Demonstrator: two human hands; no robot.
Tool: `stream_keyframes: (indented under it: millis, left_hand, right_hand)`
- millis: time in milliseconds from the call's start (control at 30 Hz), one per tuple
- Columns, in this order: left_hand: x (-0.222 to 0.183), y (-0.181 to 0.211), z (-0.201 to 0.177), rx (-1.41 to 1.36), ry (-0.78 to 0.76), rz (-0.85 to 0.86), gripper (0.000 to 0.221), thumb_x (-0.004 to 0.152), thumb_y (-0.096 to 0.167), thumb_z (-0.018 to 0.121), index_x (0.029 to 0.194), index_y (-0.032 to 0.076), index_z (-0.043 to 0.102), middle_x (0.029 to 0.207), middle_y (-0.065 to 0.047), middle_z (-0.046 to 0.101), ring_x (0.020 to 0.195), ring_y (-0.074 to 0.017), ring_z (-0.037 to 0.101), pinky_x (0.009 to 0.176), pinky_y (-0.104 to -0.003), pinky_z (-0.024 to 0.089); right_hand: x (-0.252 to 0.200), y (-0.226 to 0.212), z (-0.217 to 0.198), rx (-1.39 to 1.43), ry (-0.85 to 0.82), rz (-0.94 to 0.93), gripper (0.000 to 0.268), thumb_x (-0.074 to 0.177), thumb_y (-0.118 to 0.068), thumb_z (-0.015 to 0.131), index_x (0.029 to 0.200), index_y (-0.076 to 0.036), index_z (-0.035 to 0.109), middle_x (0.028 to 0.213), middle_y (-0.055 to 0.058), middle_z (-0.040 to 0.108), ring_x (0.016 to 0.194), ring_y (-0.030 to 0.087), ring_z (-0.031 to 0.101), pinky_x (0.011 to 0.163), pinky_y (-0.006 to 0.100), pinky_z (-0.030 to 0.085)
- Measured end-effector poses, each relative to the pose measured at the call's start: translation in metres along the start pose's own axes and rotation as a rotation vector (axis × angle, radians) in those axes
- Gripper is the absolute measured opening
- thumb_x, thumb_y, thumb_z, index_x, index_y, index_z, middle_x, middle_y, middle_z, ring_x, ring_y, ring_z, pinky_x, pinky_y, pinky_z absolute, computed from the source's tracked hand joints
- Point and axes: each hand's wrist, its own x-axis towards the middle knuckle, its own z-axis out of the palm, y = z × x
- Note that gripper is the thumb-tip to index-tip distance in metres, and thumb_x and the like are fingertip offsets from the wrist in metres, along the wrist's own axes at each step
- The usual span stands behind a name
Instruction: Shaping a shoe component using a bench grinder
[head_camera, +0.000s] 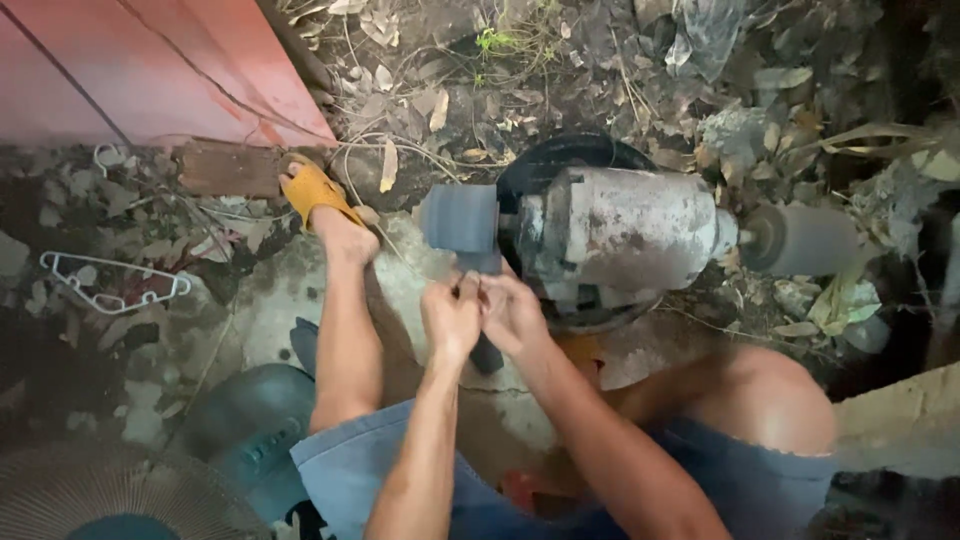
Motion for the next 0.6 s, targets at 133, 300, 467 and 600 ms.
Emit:
stream_keyframes:
  millis: [133, 300, 467, 600]
  left_hand:
    - [-0.012, -0.003, -0.004, -0.072, -0.027, -0.026, 0.033, 0.094, 0.021, 0.063, 0.066, 0.006, 0.071, 0.058, -0.016, 0.065, 0.062, -0.0264, 0.065, 0.064, -0.039, 0.050]
    - [-0.023, -0.006, -0.016, -0.077, -0.016, 0.012, 0.031, 0.095, 0.021, 0.065, 0.068, 0.006, 0.070, 0.061, -0.015, 0.067, 0.067, -0.0306, 0.066, 0.066, -0.040, 0.052]
    - [-0.001, -0.048, 0.010, -0.248, 0.098, 0.031, 0.029, 0.093, 0.011, 0.069, 0.064, 0.010, 0.069, 0.051, -0.005, 0.062, 0.054, -0.0142, 0.059, 0.055, -0.027, 0.047]
    - [-0.019, -0.015, -0.013, -0.246, 0.032, -0.048, 0.032, 0.094, 0.017, 0.068, 0.063, 0.008, 0.071, 0.051, -0.009, 0.065, 0.055, -0.0193, 0.058, 0.056, -0.032, 0.047]
  right_hand:
    - [-0.001, 0.008, -0.024, -0.063, 0.051, -0.027, 0.028, 0.090, 0.002, 0.058, 0.109, -0.014, 0.072, 0.083, 0.007, 0.066, 0.079, 0.020, 0.063, 0.067, 0.030, 0.052]
    - [-0.033, 0.012, 0.031, -0.167, 0.063, -0.077, 0.048, 0.090, 0.002, 0.057, 0.130, -0.023, 0.067, 0.104, -0.001, 0.070, 0.102, 0.018, 0.065, 0.079, 0.028, 0.051]
    - [0.000, 0.018, -0.004, -0.231, 0.004, -0.092, 0.044, 0.089, 0.000, 0.055, 0.125, -0.023, 0.066, 0.097, 0.004, 0.072, 0.097, 0.020, 0.068, 0.065, 0.025, 0.057]
    - [-0.029, 0.017, 0.038, -0.351, 0.054, -0.075, 0.044, 0.089, -0.005, 0.057, 0.126, -0.027, 0.061, 0.091, 0.001, 0.068, 0.076, 0.015, 0.065, 0.057, 0.024, 0.053]
